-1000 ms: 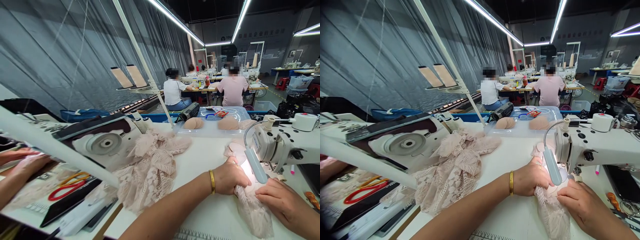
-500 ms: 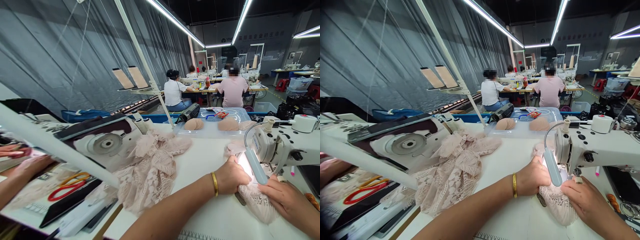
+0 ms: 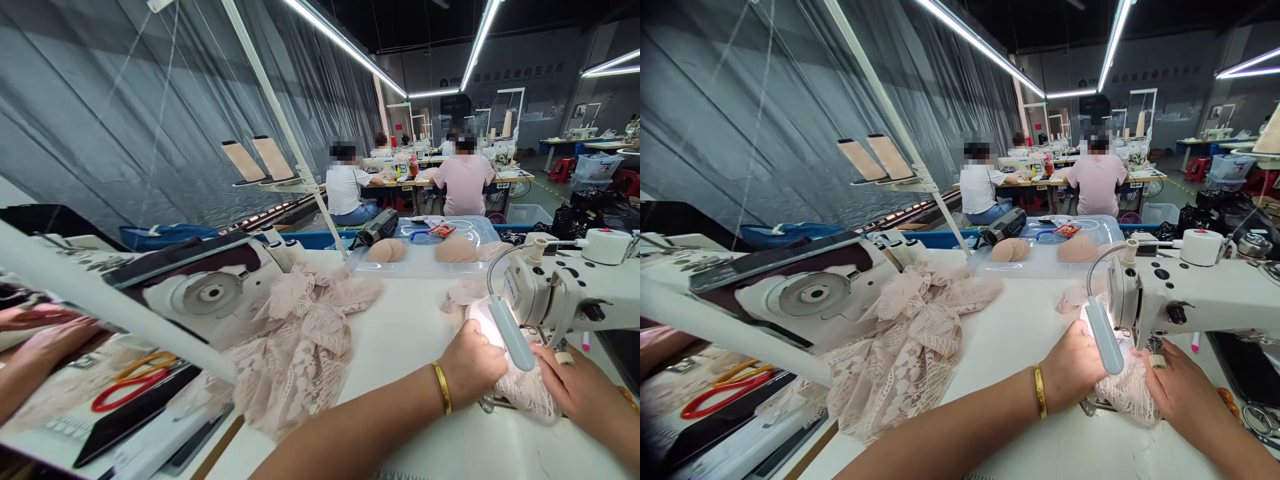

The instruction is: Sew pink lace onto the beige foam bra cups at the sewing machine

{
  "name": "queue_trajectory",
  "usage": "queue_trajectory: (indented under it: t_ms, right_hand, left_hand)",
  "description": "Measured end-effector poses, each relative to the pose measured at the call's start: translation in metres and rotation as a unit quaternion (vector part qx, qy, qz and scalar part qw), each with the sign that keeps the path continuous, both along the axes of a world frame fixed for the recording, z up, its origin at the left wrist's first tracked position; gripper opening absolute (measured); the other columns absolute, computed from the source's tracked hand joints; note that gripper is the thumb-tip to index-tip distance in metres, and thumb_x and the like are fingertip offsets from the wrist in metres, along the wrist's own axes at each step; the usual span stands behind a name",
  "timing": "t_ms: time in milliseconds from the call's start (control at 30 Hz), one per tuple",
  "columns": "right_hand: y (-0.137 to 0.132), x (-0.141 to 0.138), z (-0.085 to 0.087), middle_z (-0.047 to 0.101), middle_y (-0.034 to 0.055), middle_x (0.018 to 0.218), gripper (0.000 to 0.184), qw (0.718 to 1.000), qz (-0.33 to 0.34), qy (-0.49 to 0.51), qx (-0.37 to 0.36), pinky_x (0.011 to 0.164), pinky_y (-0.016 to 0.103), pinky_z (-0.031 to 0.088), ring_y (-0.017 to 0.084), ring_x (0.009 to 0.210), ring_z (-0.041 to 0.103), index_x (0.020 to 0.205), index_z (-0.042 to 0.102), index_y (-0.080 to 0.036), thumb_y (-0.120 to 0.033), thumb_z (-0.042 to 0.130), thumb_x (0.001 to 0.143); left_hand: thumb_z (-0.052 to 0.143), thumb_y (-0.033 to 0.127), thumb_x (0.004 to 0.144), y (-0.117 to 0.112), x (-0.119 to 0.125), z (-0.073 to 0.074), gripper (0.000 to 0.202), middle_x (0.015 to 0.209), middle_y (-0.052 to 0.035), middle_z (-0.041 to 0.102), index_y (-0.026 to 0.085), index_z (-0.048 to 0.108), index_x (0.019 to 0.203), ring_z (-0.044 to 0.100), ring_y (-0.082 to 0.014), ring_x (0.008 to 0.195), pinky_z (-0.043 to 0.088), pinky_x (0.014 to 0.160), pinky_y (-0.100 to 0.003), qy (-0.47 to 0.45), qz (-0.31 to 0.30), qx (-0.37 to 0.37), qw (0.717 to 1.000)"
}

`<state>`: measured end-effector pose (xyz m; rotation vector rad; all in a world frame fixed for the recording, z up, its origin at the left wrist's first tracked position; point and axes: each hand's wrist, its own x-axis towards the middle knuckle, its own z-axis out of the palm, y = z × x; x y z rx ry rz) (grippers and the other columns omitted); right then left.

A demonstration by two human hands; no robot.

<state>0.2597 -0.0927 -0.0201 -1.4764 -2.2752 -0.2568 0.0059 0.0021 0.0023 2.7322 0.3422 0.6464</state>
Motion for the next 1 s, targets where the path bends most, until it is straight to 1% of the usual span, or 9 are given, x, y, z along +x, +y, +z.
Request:
queue_trajectory:
  t_ms: [233,400,467,533,667,733,833,900,1000]
  right_hand:
    - [0.0,-0.005,0.005,0.082,0.0092,0.115,0.036,1.0,-0.017,-0.01,-0.012,0.08,0.041,0.066,0.028,0.1,0.078,0.123,0.074,-0.024,-0.023,0.042,0.107]
    - [-0.008,-0.001,-0.01,0.082,0.0091,0.113,0.038,0.999,-0.046,-0.016,0.025,0.083,0.043,0.064,0.03,0.103,0.076,0.128,0.072,-0.023,-0.025,0.041,0.107]
    - [-0.011,-0.003,-0.011,0.082,0.0076,0.112,0.037,0.998,-0.026,-0.007,0.049,0.08,0.041,0.063,0.029,0.097,0.076,0.132,0.068,-0.024,-0.023,0.042,0.105]
    - [-0.015,-0.009,-0.005,0.08,0.0078,0.12,0.038,0.998,0.012,0.011,0.059,0.088,0.041,0.06,0.027,0.1,0.075,0.139,0.062,-0.024,-0.023,0.045,0.105]
    - [-0.021,-0.03,0.009,0.068,0.0114,0.145,0.048,0.995,0.092,0.006,0.041,0.103,0.042,0.054,0.03,0.13,0.064,0.15,0.052,-0.024,-0.033,0.06,0.104]
    - [-0.021,-0.036,0.008,0.067,0.0116,0.145,0.041,0.995,0.091,-0.002,0.034,0.097,0.04,0.055,0.029,0.131,0.064,0.145,0.057,-0.026,-0.025,0.055,0.104]
    - [-0.015,-0.032,-0.003,0.075,0.009,0.122,0.044,0.999,0.048,-0.019,0.018,0.087,0.038,0.054,0.026,0.116,0.069,0.119,0.07,-0.027,-0.003,0.038,0.099]
    - [-0.011,-0.026,-0.008,0.077,0.0082,0.116,0.045,0.999,0.026,-0.038,0.007,0.087,0.04,0.052,0.026,0.112,0.07,0.108,0.071,-0.026,-0.001,0.035,0.097]
    - [-0.009,-0.02,-0.007,0.075,0.0075,0.129,0.044,0.998,0.022,-0.054,0.019,0.09,0.044,0.049,0.027,0.114,0.069,0.121,0.069,-0.026,-0.004,0.041,0.095]
  left_hand:
    - [0.061,0.015,0.094,-0.004,0.0,0.001,0.016,0.079,-0.0086,0.068,0.02,0.076,0.09,0.057,-0.0224,0.077,0.039,0.089,-0.045,0.032,0.022,0.041,0.998]
    - [0.064,0.018,0.088,-0.004,-0.012,0.024,0.017,0.092,-0.0079,0.073,0.019,0.074,0.101,0.063,-0.0248,0.091,0.041,0.098,-0.043,0.141,-0.019,0.096,0.985]
    - [0.065,0.026,0.088,-0.005,-0.016,0.033,0.021,0.096,-0.0072,0.073,0.022,0.074,0.106,0.064,-0.027,0.094,0.04,0.101,-0.047,0.169,-0.011,0.106,0.98]
    - [0.067,0.035,0.088,-0.008,-0.017,0.038,0.025,0.103,-0.0081,0.073,0.023,0.073,0.11,0.065,-0.0293,0.096,0.042,0.098,-0.049,0.189,0.02,0.106,0.976]
    - [0.069,0.043,0.087,-0.015,-0.013,0.042,0.033,0.11,-0.0103,0.07,0.021,0.07,0.111,0.064,-0.0286,0.096,0.047,0.085,-0.041,0.209,0.038,0.08,0.974]
    - [0.071,0.038,0.085,-0.018,-0.013,0.046,0.028,0.11,-0.0091,0.07,0.02,0.068,0.106,0.064,-0.0264,0.096,0.048,0.082,-0.038,0.211,-0.009,0.065,0.975]
    - [0.072,0.03,0.08,-0.022,-0.019,0.054,0.024,0.109,-0.0063,0.069,0.018,0.066,0.099,0.063,-0.0238,0.092,0.048,0.076,-0.037,0.236,-0.045,0.064,0.969]
    - [0.071,0.032,0.08,-0.025,-0.022,0.057,0.024,0.107,-0.006,0.068,0.018,0.066,0.099,0.062,-0.0246,0.089,0.045,0.073,-0.039,0.257,-0.01,0.083,0.963]
    - [0.068,0.036,0.083,-0.026,-0.022,0.057,0.021,0.103,-0.008,0.067,0.018,0.066,0.095,0.061,-0.0272,0.09,0.041,0.074,-0.042,0.264,0.046,0.116,0.956]
